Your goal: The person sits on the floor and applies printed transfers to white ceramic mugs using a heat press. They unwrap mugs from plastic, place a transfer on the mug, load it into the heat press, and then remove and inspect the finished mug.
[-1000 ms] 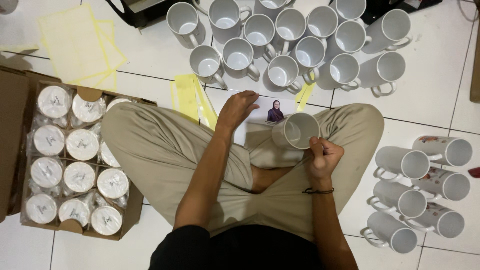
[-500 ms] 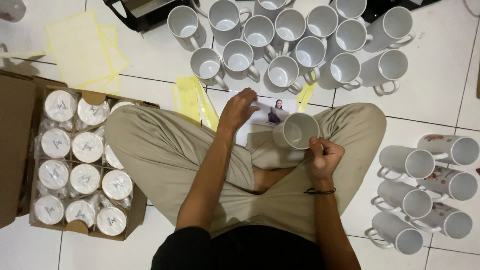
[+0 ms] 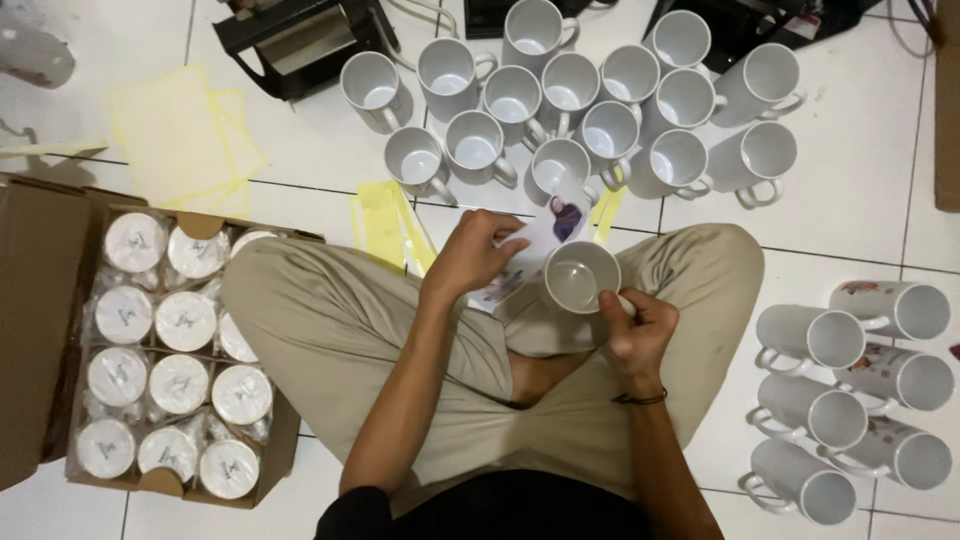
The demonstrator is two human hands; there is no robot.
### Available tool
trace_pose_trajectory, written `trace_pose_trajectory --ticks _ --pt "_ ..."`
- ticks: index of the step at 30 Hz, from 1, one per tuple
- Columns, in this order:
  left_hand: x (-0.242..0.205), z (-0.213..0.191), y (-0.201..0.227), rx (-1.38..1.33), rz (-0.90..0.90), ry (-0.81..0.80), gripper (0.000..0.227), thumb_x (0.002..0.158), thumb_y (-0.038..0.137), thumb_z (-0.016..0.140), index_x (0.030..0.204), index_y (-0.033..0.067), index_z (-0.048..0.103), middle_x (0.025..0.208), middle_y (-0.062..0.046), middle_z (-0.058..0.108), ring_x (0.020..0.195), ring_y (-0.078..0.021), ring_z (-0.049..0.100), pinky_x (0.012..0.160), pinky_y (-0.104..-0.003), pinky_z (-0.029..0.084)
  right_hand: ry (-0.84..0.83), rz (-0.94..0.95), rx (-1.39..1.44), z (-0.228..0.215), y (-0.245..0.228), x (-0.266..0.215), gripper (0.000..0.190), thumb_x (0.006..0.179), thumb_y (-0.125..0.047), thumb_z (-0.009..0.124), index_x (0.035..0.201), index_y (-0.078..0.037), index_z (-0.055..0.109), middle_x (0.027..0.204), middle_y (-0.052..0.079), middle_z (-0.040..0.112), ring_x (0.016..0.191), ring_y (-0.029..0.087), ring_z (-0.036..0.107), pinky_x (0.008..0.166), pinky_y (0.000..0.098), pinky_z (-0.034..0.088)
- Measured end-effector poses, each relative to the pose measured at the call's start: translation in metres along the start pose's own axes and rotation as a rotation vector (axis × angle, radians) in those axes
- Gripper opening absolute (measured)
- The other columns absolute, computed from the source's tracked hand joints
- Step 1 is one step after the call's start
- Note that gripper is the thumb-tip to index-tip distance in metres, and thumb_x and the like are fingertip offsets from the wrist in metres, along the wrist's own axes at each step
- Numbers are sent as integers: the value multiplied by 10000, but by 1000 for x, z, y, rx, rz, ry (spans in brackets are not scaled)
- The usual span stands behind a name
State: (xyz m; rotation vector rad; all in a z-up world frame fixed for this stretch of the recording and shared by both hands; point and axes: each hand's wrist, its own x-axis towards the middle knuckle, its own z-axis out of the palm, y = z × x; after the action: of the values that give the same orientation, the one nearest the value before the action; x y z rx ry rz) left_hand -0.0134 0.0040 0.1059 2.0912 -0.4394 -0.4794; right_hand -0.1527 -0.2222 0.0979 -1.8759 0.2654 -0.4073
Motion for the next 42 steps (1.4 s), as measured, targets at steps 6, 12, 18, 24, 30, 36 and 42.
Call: trace_pose_trajectory --ticks 6,12,18,24,30,36,42 --pt "-25 -35 34 -635 149 -173 483 1058 348 514 1447 71 584 1161 -267 642 1020 -272 687 1024 -438 498 13 -69 80 29 -53 34 489 940 -198 775 528 -101 529 396 20 362 467 57 334 411 265 300" --pt "-20 -34 29 -377 454 100 713 935 331 777 1546 104 487 1294 -119 546 1033 -191 477 874 -284 479 -72 60 572 51 -48 60 544 1066 -275 603 577 -156 395 463 -74 298 429 24 278 398 197 281" --pt "-28 -42 60 -444 392 117 829 997 515 594 1654 122 278 1471 -127 345 1385 -247 319 1239 -445 226 -291 237 917 67 -49 75 567 1081 -265 543 572 -165 315 495 -79 144 365 23 124 313 187 150" --pt "-22 -28 57 -534 264 91 827 994 462 597 1660 116 250 1659 -231 312 1537 -335 271 1265 -491 215 -345 373 1044 67 -26 80 564 1113 -285 464 608 -217 223 531 -113 87 394 -13 84 332 134 140" --pt "-16 -15 68 -547 106 76 778 1007 423 580 1647 127 252 1560 -318 416 1470 -403 378 1207 -546 290 -402 456 1042 56 -3 88 585 1118 -332 431 590 -239 198 523 -111 76 391 4 70 324 135 133" --pt "-7 0 47 -480 -41 65 768 957 497 640 1554 80 398 1304 -252 621 1219 -325 593 1031 -506 450 -426 457 1061 54 9 91 601 1115 -325 455 571 -236 216 505 -105 87 375 8 91 307 145 149" --pt "-1 8 29 -464 -70 70 702 905 513 731 1423 84 528 1056 -170 677 1002 -253 641 856 -425 514 -438 497 1050 55 14 90 589 1117 -331 468 588 -234 226 520 -110 103 390 2 104 309 133 167"
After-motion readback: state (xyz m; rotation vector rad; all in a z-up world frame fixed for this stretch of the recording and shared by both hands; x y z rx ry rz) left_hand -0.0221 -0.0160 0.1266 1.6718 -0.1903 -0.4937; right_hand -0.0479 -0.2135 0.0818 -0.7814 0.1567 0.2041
